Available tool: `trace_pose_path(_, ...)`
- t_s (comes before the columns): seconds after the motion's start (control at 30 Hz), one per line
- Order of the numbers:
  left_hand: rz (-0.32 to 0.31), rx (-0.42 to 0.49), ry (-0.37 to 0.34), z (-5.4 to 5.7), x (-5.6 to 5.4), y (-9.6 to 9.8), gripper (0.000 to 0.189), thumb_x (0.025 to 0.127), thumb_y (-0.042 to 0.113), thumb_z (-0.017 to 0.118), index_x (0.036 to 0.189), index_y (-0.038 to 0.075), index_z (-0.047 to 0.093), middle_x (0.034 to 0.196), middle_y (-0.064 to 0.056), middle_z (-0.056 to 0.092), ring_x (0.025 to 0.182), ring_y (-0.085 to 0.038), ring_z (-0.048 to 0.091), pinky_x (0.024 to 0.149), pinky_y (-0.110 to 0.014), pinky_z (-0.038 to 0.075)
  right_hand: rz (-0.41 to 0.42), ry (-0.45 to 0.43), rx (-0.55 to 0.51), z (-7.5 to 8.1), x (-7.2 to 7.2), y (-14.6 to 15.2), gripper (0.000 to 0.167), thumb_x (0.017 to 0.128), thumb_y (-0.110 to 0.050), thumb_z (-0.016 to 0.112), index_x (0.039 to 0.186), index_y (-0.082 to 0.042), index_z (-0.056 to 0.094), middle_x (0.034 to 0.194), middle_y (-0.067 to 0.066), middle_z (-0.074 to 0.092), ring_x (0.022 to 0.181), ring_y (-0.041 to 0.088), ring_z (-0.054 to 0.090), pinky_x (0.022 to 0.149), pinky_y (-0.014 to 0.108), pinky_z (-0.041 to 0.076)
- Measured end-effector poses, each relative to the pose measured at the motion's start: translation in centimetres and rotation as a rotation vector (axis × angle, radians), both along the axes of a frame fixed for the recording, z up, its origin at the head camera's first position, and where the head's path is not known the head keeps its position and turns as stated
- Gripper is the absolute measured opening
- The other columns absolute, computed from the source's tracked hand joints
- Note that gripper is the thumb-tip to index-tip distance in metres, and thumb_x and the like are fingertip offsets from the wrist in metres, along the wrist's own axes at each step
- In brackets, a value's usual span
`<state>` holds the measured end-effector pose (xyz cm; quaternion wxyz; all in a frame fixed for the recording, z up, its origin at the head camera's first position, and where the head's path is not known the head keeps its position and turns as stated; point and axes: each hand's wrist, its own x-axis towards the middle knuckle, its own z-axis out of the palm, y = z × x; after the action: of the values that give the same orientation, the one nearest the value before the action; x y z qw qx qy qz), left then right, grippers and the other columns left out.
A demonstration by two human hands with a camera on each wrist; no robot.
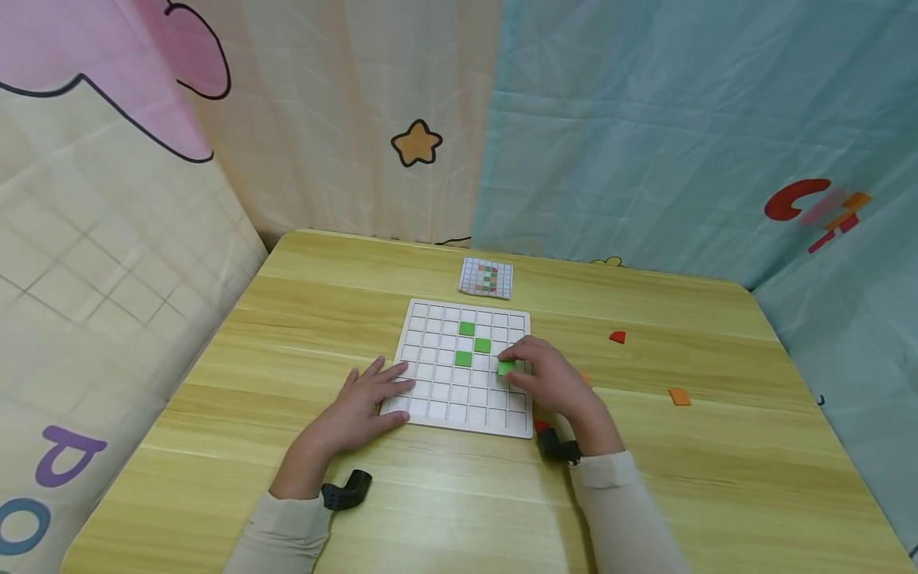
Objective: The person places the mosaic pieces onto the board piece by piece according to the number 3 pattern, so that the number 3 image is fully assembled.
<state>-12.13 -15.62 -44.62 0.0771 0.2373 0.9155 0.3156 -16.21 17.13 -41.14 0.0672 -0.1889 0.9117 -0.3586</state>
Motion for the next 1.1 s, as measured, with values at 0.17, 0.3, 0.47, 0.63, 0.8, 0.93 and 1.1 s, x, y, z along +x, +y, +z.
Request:
trace_pose_path(0.17,-0.001,0.001,0.005,-0.1,0.0,0.0,0.052,0.092,0.027,0.072,0.14,0.011,0.059,0.156,-0.008,0.039,0.148,-0.042,0.016,0.112,-0.069,0.004,0.012,-0.016,-0.005,-0.1,-0.2,-1.1,0.02,0.089,-0.009,0.072,0.109,-0.008,0.073,0.109,0.0,0.062,0.106,0.024,0.053,0.096,0.043,0.045)
trace_pose_path(0.3,-0.002,0.002,0.008,-0.1,-0.1,0.0,0.052,0.092,0.027,0.072,0.139,0.011,0.059,0.156,-0.008,0.04,0.148,-0.041,0.016,0.112,-0.069,0.004,0.031,-0.001,0.016,-0.3,-0.4,-1.9,0.02,0.089,-0.009,0.073,0.108,-0.008,0.073,0.106,-0.001,0.063,0.103,0.022,0.053,0.096,0.042,0.045)
trace_pose_path(0.47,-0.002,-0.002,0.009,-0.1,0.0,0.0,0.052,0.092,0.027,0.072,0.139,0.011,0.06,0.156,-0.008,0.04,0.148,-0.041,0.016,0.112,-0.069,0.004,0.036,0.01,0.005,-0.7,-0.4,-2.5,0.019,0.088,-0.008,0.073,0.107,-0.01,0.073,0.106,-0.002,0.062,0.102,0.021,0.054,0.095,0.041,0.045)
trace_pose_path(0.63,-0.001,-0.001,0.009,0.0,0.0,0.0,0.051,0.092,0.028,0.072,0.139,0.011,0.06,0.156,-0.009,0.039,0.148,-0.041,0.016,0.112,-0.069,0.004,0.021,-0.004,0.0,-0.8,-0.2,-2.8,0.019,0.089,-0.01,0.073,0.108,-0.012,0.073,0.105,-0.003,0.062,0.1,0.02,0.054,0.094,0.041,0.046)
trace_pose_path(0.8,-0.003,0.006,0.024,-0.1,0.0,-0.1,0.05,0.092,0.028,0.071,0.138,0.011,0.06,0.155,-0.01,0.041,0.147,-0.043,0.017,0.111,-0.07,0.005,0.033,0.024,0.001,-0.9,-0.2,-3.4,0.019,0.088,-0.008,0.072,0.107,-0.01,0.073,0.104,-0.002,0.063,0.099,0.02,0.055,0.093,0.041,0.046)
trace_pose_path(0.93,-0.002,0.009,0.019,-0.1,0.0,0.0,0.051,0.092,0.028,0.071,0.138,0.011,0.06,0.155,-0.01,0.04,0.148,-0.042,0.017,0.111,-0.07,0.005,0.027,0.035,0.029,-1.0,-0.3,-3.8,0.017,0.088,-0.006,0.073,0.104,-0.01,0.073,0.103,-0.001,0.064,0.1,0.021,0.055,0.095,0.041,0.045)
trace_pose_path(1.1,0.0,-0.002,0.01,-0.1,0.0,0.0,0.052,0.092,0.028,0.072,0.14,0.012,0.059,0.156,-0.008,0.039,0.148,-0.041,0.016,0.112,-0.069,0.004,0.013,0.044,0.077,-1.5,-0.3,-4.1,0.016,0.087,-0.007,0.073,0.102,-0.01,0.074,0.101,-0.001,0.064,0.101,0.021,0.056,0.095,0.041,0.045)
